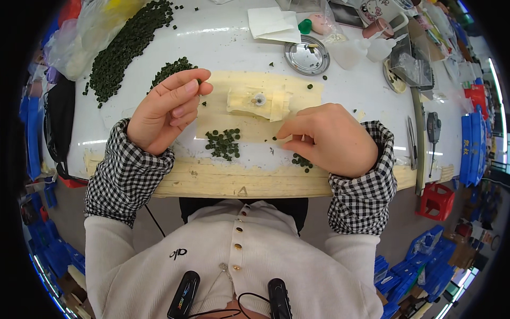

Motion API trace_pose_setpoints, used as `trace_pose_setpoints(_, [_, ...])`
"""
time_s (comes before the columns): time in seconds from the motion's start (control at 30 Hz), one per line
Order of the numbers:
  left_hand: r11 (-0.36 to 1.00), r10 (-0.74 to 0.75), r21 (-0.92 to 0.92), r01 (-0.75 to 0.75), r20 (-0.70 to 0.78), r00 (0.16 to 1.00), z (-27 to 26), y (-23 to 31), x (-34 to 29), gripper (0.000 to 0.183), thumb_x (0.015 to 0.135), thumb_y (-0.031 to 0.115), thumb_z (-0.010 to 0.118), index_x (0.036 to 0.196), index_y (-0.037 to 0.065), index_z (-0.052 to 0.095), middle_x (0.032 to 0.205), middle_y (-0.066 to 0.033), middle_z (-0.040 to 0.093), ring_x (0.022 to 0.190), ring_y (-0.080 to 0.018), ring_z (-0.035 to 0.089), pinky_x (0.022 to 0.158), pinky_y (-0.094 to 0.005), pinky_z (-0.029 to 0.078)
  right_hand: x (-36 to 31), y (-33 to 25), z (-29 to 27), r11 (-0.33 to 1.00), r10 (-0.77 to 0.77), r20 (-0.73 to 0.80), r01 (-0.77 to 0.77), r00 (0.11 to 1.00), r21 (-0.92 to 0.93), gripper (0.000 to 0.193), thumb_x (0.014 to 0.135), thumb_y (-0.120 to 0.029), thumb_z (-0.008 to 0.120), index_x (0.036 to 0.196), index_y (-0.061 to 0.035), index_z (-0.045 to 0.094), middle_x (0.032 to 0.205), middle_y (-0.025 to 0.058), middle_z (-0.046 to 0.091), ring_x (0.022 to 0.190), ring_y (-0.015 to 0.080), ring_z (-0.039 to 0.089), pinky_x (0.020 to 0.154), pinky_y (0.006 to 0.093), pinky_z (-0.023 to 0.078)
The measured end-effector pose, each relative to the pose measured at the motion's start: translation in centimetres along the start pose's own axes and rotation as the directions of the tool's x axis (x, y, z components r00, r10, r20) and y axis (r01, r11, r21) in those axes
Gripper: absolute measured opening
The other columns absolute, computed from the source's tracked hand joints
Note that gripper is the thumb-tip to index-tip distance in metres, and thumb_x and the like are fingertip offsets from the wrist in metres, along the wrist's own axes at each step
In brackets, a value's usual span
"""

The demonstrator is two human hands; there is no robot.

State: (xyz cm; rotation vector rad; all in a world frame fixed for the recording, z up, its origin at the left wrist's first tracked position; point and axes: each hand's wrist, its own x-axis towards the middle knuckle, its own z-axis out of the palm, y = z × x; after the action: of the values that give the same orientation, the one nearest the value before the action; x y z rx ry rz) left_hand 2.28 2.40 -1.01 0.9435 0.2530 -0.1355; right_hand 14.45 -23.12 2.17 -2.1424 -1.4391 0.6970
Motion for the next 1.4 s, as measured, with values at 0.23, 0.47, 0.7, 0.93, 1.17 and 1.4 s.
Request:
trace_pose_setpoints(0.23, [0.999, -0.020, -0.027, 0.020, -0.004, 1.000, -0.1, -0.1, 0.1, 0.025, 0.095, 0.008, 0.052, 0.118, 0.000, 0.057, 0.100, -0.0069, 0.064, 0.058, -0.0022, 0.037, 0.052, -0.0158, 0.036, 0.1, -1.3, 1.8, 0.937, -0.141, -0.069, 0.110, 0.988, -0.332, 0.006, 0.075, -0.010, 0.061, 0.078, -0.0069, 0.064, 0.070, 0.0057, 0.058, 0.068, 0.0242, 0.062, 0.057, 0.0347, 0.049])
trace_pose_setpoints(0.47, [1.000, -0.004, -0.010, 0.004, 0.004, 1.000, 0.2, 0.0, -0.1, 0.023, 0.095, 0.008, 0.052, 0.116, 0.002, 0.058, 0.098, -0.0069, 0.064, 0.056, -0.0022, 0.036, 0.051, -0.0158, 0.034, -0.2, -1.9, 2.6, 0.879, -0.103, -0.026, 0.079, 0.994, -0.469, 0.008, 0.074, -0.009, 0.059, 0.081, -0.0048, 0.057, 0.074, 0.0074, 0.057, 0.070, 0.0242, 0.062, 0.058, 0.0338, 0.050])
trace_pose_setpoints(0.7, [0.998, 0.005, -0.057, 0.004, 0.151, 0.989, -0.1, -0.2, -0.4, 0.020, 0.095, 0.008, 0.052, 0.113, 0.003, 0.059, 0.098, -0.0077, 0.065, 0.055, -0.0021, 0.035, 0.051, -0.0155, 0.033, -0.3, -2.6, -0.7, 0.960, -0.243, -0.290, 0.272, 0.926, 0.065, 0.011, 0.074, 0.003, 0.065, 0.079, -0.0019, 0.057, 0.075, 0.0073, 0.062, 0.066, 0.0229, 0.062, 0.057, 0.0293, 0.050])
trace_pose_setpoints(0.93, [0.998, 0.000, -0.066, 0.010, 0.152, 0.988, 0.4, -0.3, -0.8, 0.022, 0.093, 0.006, 0.053, 0.114, 0.003, 0.060, 0.098, -0.0083, 0.067, 0.053, -0.0012, 0.033, 0.049, -0.0149, 0.031, 2.0, -4.3, -1.8, 0.874, -0.163, -0.417, 0.327, 0.894, 0.360, 0.022, 0.080, 0.005, 0.065, 0.101, 0.0005, 0.068, 0.088, 0.0101, 0.067, 0.075, 0.0138, 0.065, 0.066, 0.0237, 0.053])
trace_pose_setpoints(1.17, [0.994, 0.045, -0.102, -0.030, 0.154, 0.987, 0.6, -0.4, -1.1, 0.020, 0.091, 0.007, 0.059, 0.111, 0.002, 0.062, 0.095, -0.0082, 0.068, 0.055, -0.0011, 0.039, 0.049, -0.0164, 0.032, 3.1, -5.2, 0.8, 0.508, 0.078, -0.294, 0.216, 0.952, 0.834, 0.022, 0.086, 0.005, 0.060, 0.108, 0.0071, 0.062, 0.100, 0.0142, 0.067, 0.091, 0.0153, 0.066, 0.079, 0.0236, 0.054])
trace_pose_setpoints(1.4, [0.998, 0.047, -0.038, -0.042, 0.139, 0.989, 1.0, -0.2, -1.4, 0.014, 0.092, 0.009, 0.057, 0.104, 0.004, 0.061, 0.089, -0.0069, 0.067, 0.052, -0.0018, 0.035, 0.048, -0.0175, 0.029, 3.6, -4.2, 2.1, 0.414, 0.088, -0.219, 0.164, 0.972, 0.896, 0.024, 0.087, 0.002, 0.061, 0.111, 0.0070, 0.061, 0.103, 0.0137, 0.067, 0.092, 0.0143, 0.065, 0.079, 0.0237, 0.053])
